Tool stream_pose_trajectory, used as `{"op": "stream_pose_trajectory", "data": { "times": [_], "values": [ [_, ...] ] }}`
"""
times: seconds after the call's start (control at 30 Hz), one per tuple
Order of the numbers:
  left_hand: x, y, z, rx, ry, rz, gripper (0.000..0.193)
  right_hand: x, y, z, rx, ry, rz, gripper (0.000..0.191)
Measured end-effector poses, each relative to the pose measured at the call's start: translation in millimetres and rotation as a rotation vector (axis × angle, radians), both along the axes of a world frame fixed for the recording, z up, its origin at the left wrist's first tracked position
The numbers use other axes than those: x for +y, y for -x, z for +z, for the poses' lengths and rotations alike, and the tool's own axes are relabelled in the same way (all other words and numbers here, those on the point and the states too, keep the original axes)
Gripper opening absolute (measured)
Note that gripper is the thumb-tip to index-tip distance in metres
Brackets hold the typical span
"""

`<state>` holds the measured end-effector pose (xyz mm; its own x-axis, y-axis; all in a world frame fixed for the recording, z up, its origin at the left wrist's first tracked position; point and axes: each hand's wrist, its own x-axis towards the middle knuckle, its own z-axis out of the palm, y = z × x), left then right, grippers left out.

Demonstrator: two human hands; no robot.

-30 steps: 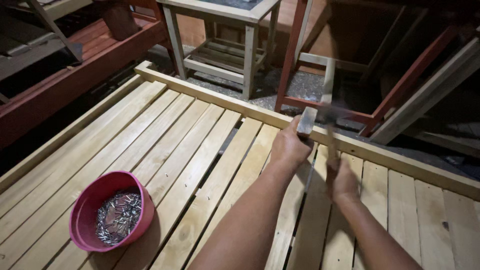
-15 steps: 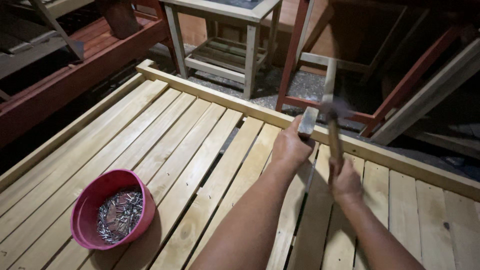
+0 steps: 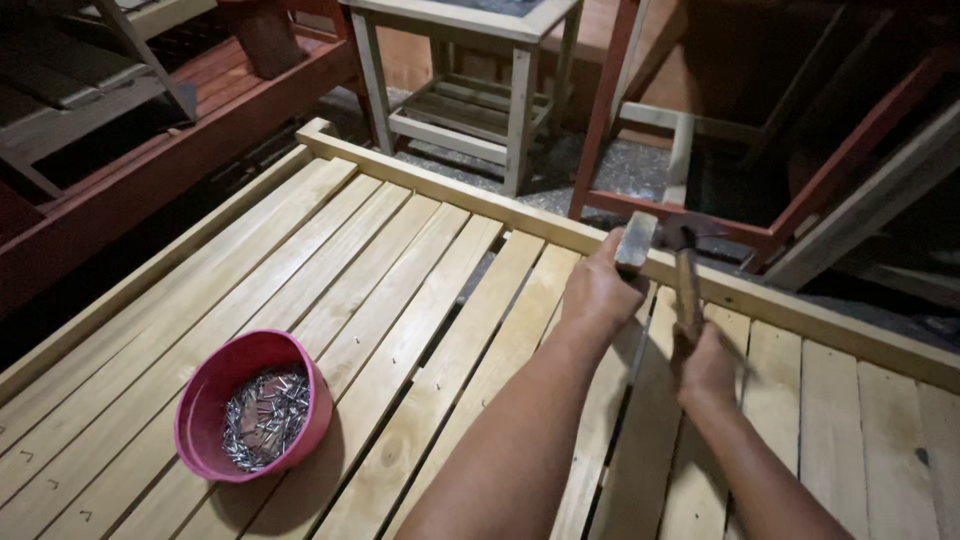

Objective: The person is assembling a wooden slatted furniture frame. They use a hammer to drive nails into the slats and a small wooden block to tap the slats into alignment. A pink bowl containing nails is placed on the frame.

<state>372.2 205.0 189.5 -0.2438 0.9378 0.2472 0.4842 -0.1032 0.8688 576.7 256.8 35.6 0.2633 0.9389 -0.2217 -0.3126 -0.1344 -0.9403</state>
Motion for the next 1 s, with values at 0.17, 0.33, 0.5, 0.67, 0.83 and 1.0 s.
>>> {"op": "stream_pose_trajectory", "data": {
  "times": [0.17, 0.33, 0.5, 0.67, 0.83, 1.0],
  "values": [
    [5.0, 0.9, -13.6, -0.019, -0.025, -0.002, 0.058, -7.4, -10.3, -15.9, -1.141, 0.098, 0.334, 0.047],
    [17.1, 23.8, -47.4, -0.131, -0.188, 0.003, 0.064, -26.7, 0.9, -47.6, -1.223, 0.257, 0.280, 0.034],
    [3.5, 14.0, -61.1, -0.126, -0.361, -0.047, 0.071, -34.8, -11.8, -86.6, -1.353, 0.082, 0.291, 0.034],
    [-27.2, -14.8, -52.7, 0.177, -0.090, -0.107, 0.085, -25.4, -9.9, -92.0, -1.361, 0.101, 0.296, 0.055],
    [7.5, 12.7, -57.8, -0.235, -0.240, -0.048, 0.060, -49.7, -3.7, -51.6, -1.333, 0.066, 0.303, 0.054],
    [30.2, 31.7, -86.4, -0.559, -0.164, -0.105, 0.048, -66.8, 9.9, -10.8, -1.307, 0.243, 0.322, 0.059]
  ]
}}
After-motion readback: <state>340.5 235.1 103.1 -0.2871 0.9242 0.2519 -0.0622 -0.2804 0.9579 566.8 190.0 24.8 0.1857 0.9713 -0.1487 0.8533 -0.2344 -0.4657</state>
